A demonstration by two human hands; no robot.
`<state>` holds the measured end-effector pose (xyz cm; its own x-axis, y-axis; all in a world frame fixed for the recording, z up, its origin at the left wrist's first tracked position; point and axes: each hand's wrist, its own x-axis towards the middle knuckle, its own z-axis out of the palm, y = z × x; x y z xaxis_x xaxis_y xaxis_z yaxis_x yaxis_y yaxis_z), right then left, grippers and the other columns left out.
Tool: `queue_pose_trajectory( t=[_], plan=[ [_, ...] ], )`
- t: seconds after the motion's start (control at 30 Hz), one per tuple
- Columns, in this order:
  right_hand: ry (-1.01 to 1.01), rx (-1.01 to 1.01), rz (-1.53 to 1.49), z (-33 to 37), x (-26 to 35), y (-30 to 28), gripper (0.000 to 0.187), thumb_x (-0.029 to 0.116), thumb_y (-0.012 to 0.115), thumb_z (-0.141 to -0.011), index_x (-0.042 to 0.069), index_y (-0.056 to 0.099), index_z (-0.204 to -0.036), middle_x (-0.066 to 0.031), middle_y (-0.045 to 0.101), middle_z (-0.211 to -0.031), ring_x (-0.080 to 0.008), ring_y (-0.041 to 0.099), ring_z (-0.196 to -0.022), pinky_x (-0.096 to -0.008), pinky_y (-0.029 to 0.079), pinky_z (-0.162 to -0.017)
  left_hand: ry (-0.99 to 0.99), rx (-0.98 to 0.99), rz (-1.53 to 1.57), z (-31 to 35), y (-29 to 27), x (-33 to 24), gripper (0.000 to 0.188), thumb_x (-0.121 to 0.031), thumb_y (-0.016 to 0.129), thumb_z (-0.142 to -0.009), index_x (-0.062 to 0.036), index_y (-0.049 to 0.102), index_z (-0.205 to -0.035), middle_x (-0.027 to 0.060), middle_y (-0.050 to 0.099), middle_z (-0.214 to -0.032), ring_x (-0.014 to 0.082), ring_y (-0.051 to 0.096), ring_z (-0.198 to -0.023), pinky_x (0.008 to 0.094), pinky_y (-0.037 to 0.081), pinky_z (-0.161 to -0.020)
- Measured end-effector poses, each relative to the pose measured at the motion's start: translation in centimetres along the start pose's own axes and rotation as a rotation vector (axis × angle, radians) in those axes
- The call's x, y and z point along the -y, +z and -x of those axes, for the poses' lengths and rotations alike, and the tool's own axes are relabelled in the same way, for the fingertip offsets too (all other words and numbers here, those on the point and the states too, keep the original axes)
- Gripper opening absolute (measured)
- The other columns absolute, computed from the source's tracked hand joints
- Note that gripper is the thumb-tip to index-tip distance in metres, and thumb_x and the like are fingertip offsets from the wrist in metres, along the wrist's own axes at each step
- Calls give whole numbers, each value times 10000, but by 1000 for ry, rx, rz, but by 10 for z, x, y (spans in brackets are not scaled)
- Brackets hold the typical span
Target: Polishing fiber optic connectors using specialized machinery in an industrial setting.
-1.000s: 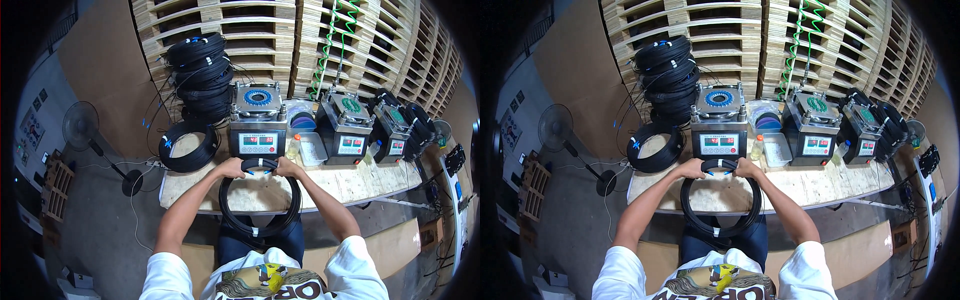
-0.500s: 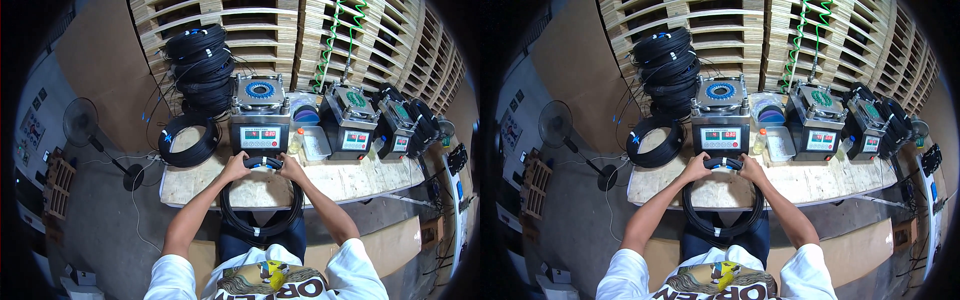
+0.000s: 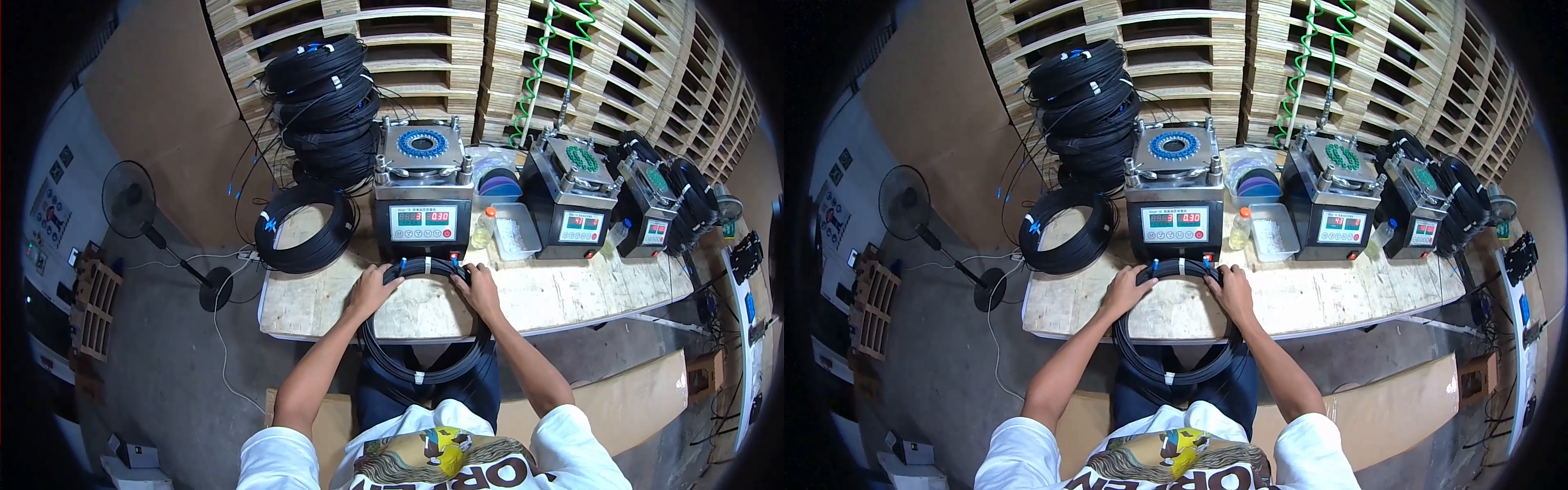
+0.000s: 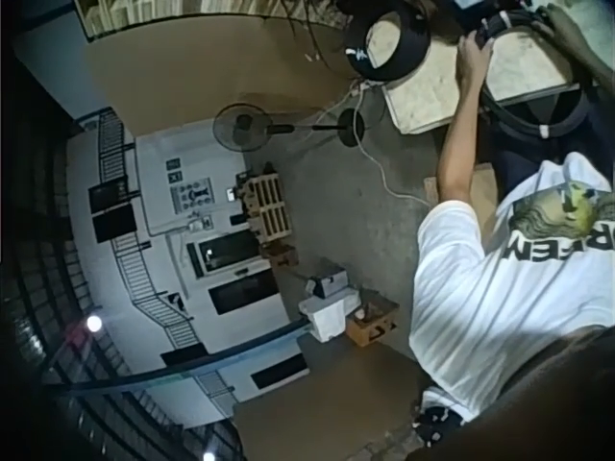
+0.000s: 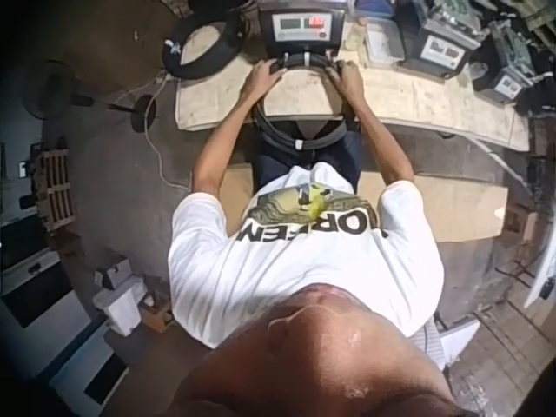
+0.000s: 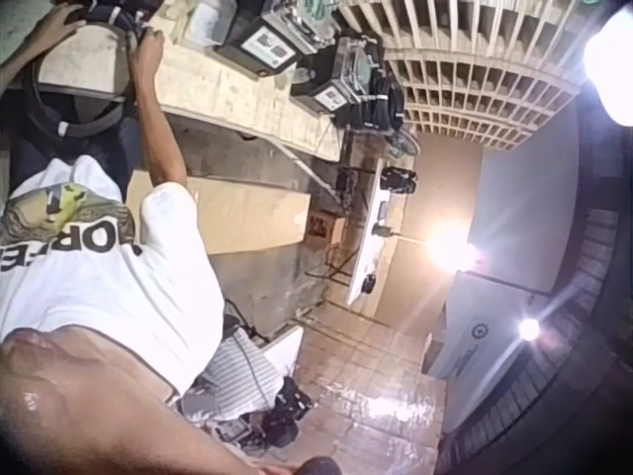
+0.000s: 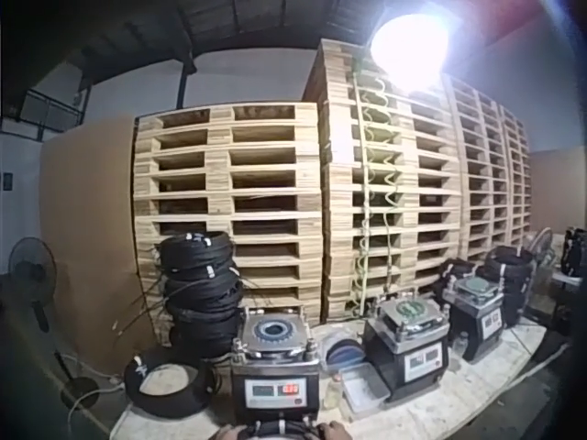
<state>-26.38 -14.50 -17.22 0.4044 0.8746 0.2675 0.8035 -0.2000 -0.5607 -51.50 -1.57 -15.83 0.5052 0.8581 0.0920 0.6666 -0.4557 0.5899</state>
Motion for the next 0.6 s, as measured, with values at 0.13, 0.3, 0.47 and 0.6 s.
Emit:
queue_pose_trajectory(
  t=[0.13, 0.3, 0.47, 0.6],
  plan=[
    [-16, 42, 6, -2, 3, -1, 406, 338, 750, -843, -17, 650, -1012, -238, 608, -966, -406, 597, -945, -490, 500, -804, 17, 40, -85, 4, -2, 2, 594, -393, 723, -856, -53, 571, -1318, 203, 634, -1142, 393, 614, -1087, 460, 504, -912],
    [-39, 118, 114, -7, -6, 5, 452, 281, 800, -765, 30, 632, -1102, -214, 612, -971, -399, 600, -940, -487, 518, -789, 20, 93, -92, -2, -1, 5, 572, -316, 736, -845, -44, 556, -1315, 207, 628, -1160, 385, 614, -1098, 453, 502, -923],
    [-24, 183, 157, -11, -14, 8, 538, 284, 823, -728, 72, 610, -1173, -203, 619, -1035, -398, 603, -988, -504, 520, -809, 34, 152, -40, -13, -9, 19, 571, -353, 729, -863, -32, 585, -1312, 207, 659, -1182, 343, 637, -1105, 405, 498, -950],
    [-108, 337, 84, -27, -43, -11, 637, 321, 832, -747, 51, 600, -1276, -222, 654, -1063, -379, 641, -935, -442, 529, -830, 97, 362, 298, -45, -35, 40, 461, -381, 685, -923, -19, 665, -1207, 124, 712, -955, 194, 671, -878, 332, 539, -795]
  ],
)
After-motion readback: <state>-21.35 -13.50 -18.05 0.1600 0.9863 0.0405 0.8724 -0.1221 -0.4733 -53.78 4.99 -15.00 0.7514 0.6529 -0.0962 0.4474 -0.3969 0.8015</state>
